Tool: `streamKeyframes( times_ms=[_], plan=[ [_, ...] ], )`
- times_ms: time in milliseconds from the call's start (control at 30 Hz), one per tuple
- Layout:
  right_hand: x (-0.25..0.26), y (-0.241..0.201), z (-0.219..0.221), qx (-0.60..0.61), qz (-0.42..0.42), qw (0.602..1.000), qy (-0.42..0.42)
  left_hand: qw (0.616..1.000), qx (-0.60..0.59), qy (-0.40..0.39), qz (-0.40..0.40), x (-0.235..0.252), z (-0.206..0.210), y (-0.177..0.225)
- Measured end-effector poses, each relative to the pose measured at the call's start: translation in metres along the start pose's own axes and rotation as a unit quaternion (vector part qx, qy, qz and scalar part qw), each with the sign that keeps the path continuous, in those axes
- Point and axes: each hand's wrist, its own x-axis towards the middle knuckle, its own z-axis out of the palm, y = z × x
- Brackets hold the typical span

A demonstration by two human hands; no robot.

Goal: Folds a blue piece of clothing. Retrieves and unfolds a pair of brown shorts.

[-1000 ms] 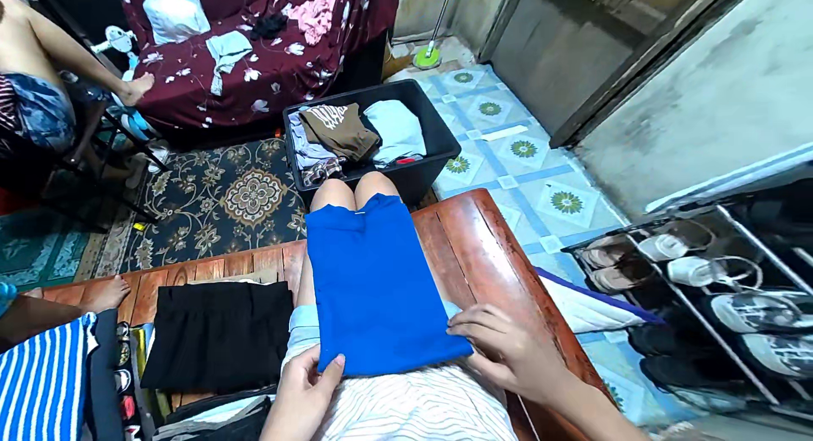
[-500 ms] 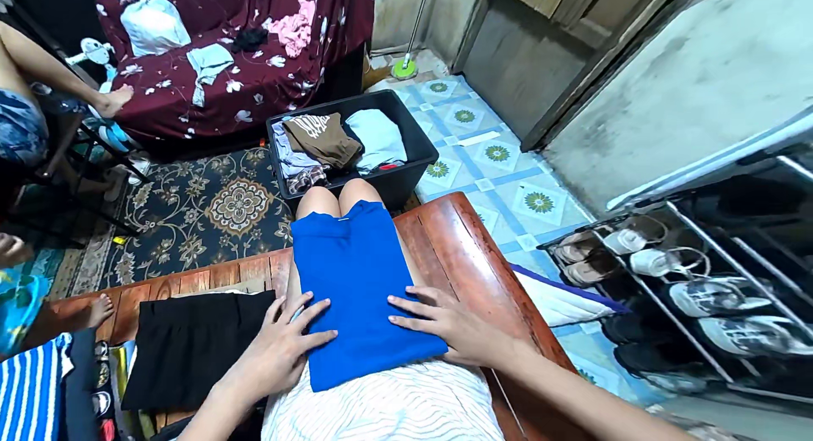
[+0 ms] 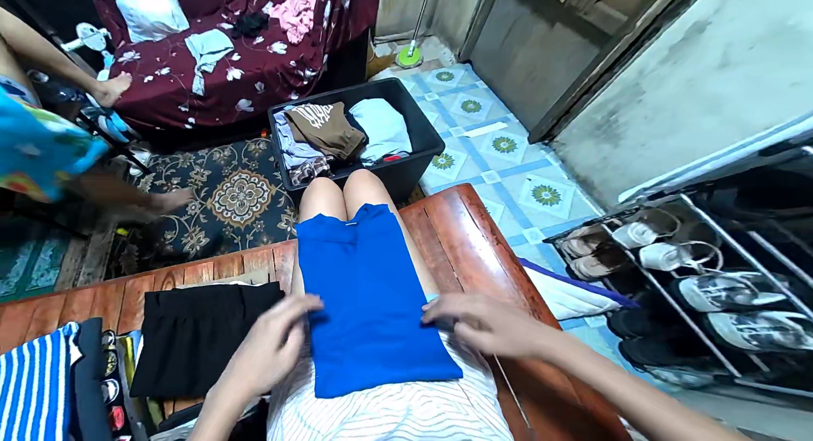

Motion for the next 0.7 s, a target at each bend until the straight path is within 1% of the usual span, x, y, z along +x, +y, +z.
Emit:
streamKeyframes(
  times_ms=[67, 100, 133, 200, 233, 267, 333, 433, 533, 633, 700],
  plan=[
    [0.035, 0.001, -0.014, 0.025, 0.092, 0.989, 0.109, 0.990, -0.021, 0.115, -0.074, 0.039, 0.001, 0.001],
    [0.058, 0.007, -0.015, 0.042, 0.143, 0.975, 0.167, 0.982, -0.020, 0.151, -0.112, 0.062, 0.004, 0.000],
    [0.080, 0.017, -0.013, 0.052, 0.195, 0.957, 0.209, 0.974, -0.017, 0.174, -0.145, 0.086, 0.007, -0.004],
    [0.117, 0.039, -0.010, 0.079, 0.286, 0.928, 0.226, 0.963, 0.001, 0.184, -0.195, 0.121, 0.011, -0.010],
    [0.129, 0.047, -0.007, 0.087, 0.313, 0.917, 0.232, 0.960, 0.008, 0.183, -0.213, 0.131, 0.011, -0.012],
    [0.137, 0.054, -0.005, 0.092, 0.325, 0.910, 0.239, 0.956, 0.015, 0.186, -0.227, 0.137, 0.010, -0.013],
    [0.141, 0.060, -0.004, 0.115, 0.322, 0.906, 0.250, 0.951, 0.024, 0.199, -0.236, 0.139, 0.007, -0.013],
    [0.132, 0.054, -0.004, 0.113, 0.313, 0.904, 0.267, 0.951, -0.002, 0.222, -0.214, 0.130, 0.004, -0.016],
    [0.127, 0.035, -0.015, 0.046, 0.320, 0.903, 0.282, 0.950, -0.027, 0.257, -0.176, 0.127, 0.001, -0.017],
    [0.122, 0.024, -0.020, -0.027, 0.309, 0.902, 0.300, 0.949, -0.037, 0.263, -0.171, 0.123, 0.003, -0.014],
    [0.122, 0.023, -0.021, -0.041, 0.295, 0.902, 0.313, 0.948, -0.042, 0.263, -0.176, 0.124, 0.004, -0.016]
  ],
)
